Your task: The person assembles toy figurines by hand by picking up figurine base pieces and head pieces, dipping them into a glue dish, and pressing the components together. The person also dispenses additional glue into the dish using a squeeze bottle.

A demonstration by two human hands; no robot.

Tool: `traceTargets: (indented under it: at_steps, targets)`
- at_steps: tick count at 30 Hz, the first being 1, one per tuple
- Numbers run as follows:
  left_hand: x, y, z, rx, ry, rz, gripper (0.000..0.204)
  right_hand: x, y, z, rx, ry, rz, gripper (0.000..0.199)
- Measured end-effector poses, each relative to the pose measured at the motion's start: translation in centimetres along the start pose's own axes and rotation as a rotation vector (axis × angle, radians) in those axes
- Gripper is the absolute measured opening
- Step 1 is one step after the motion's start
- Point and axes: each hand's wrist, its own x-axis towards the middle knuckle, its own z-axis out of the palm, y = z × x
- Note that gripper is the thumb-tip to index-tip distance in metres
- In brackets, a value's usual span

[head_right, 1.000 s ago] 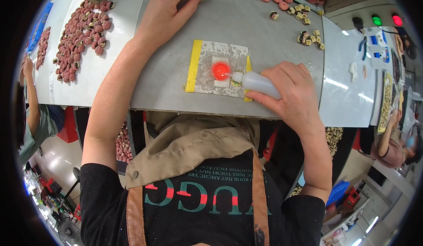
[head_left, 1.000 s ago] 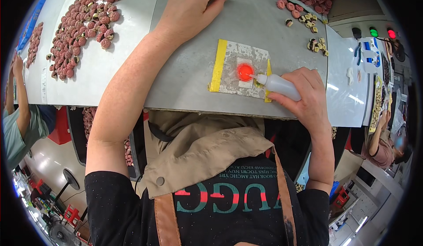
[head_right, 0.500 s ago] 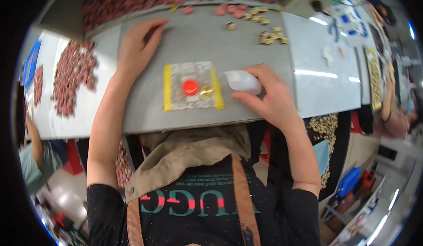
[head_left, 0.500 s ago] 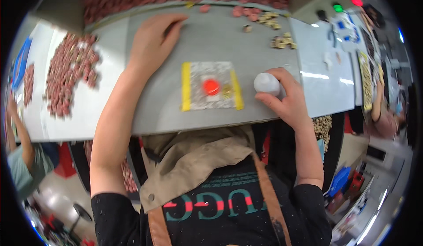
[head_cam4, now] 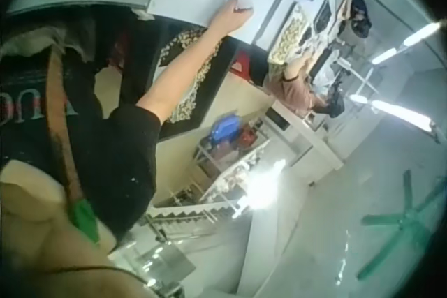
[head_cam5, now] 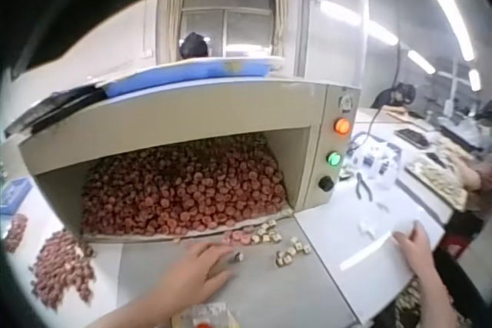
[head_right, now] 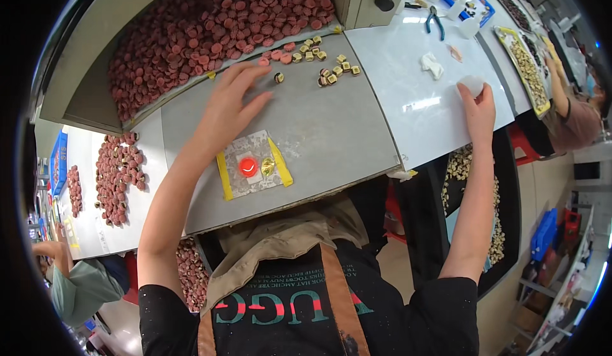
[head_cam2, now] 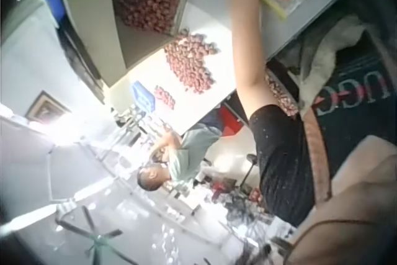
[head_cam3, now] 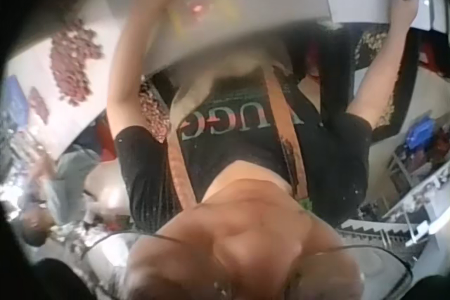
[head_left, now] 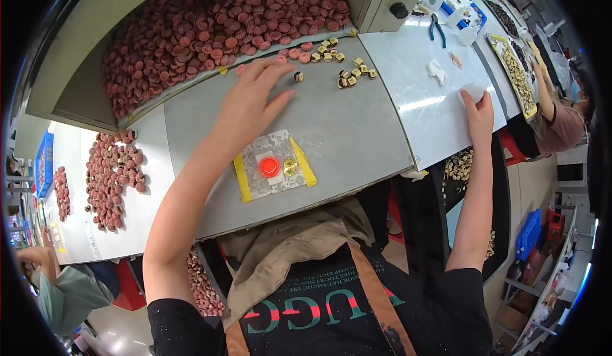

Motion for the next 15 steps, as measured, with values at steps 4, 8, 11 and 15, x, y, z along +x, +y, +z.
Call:
traceTargets:
  at_steps: [4,8,11,15]
  targets:
    - [2.9,0.1,1.6,-0.075,0.015,-0.089,0.027,-0.4,0.2,0.1,-0.166,0.147,-0.044,0.044]
    - [3.6,-1.9,2.2,0.189,0.169,0.016,0.022,-2.7,-4.2,0.1,-0.125,0.396,-0.121,0.039]
    - [2.9,-3.0,2.4,0.361,0.179,0.108,0.019,-3.5,-10.6,2.1,0.06,-0.007,-0.202,0.027]
    - [1.9,-2.5,1.5,0.251,0.125,0.065,0.02,-2.3,-15.6,8.9,0.045,-0.319,-0.539,0.024]
